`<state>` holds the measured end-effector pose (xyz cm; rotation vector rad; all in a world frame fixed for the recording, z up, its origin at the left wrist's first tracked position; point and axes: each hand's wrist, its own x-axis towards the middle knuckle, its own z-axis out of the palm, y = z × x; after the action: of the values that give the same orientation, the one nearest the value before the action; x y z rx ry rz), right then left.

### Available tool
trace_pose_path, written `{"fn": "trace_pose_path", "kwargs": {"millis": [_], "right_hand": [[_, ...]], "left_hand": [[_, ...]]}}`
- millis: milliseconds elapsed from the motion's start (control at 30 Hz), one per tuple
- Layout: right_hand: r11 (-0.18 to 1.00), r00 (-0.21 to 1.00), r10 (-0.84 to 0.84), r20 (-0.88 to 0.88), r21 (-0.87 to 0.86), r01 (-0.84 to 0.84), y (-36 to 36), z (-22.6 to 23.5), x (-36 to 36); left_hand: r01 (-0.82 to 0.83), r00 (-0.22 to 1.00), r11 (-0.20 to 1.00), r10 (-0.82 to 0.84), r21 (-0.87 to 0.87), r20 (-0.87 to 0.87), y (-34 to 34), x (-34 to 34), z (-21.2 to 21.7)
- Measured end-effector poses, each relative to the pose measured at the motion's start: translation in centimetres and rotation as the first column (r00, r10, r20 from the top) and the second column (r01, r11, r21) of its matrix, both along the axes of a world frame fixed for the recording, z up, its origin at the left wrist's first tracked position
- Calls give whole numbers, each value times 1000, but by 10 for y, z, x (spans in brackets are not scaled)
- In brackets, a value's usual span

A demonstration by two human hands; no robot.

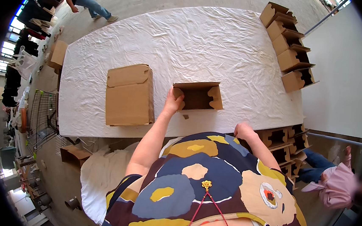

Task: The person assembles cardboard boxes by hand on a table, folding the sides and tucking in the flaps one at a time before moving the completed boxes to a stack.

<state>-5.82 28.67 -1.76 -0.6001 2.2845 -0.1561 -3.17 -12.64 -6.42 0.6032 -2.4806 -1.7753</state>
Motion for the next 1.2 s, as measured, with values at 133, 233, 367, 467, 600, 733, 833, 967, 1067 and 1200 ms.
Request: {"fn": "trace_pose_path", "kwargs": {"millis": [133,233,367,467,600,733,833,967,1067,1200], "right_hand": [[902,937,-327,-123,-338,270,-47,29,-16],[588,797,-602,-49,-703,401,-88,51,-40],[459,803,-590,83,-783,418,-122,44,-64],[587,847,-532,9,-717,376,-124,26,-75],[537,842,-527,116,-723,436,-124,16,-75],[527,824,-560,87,-730,435,-118,14,-71],[533,820,-567,78,-724,438,-123,18,-68],[531,813,-561,156,-686,498,-122,17,-70],[541,820,-559,122,-696,472,-123,17,-69],[563,822,-556,124,-671,482,-122,16,-71]], "left_hand": [[17,1000,1000,-17,0,27,-1,-1,1],[-62,997,994,57,-92,-52,4,0,-3],[1,998,998,2,-55,62,-2,-1,2],[-18,996,998,23,-57,87,7,-2,31],[-139,986,984,128,-110,-104,13,6,49],[-184,953,973,141,-141,-269,36,10,135],[-116,936,984,64,-133,-345,42,25,152],[157,966,938,-210,-308,-148,42,35,153],[188,959,912,-250,-365,-130,41,34,144],[274,919,857,-368,-436,-145,38,31,146]]}}
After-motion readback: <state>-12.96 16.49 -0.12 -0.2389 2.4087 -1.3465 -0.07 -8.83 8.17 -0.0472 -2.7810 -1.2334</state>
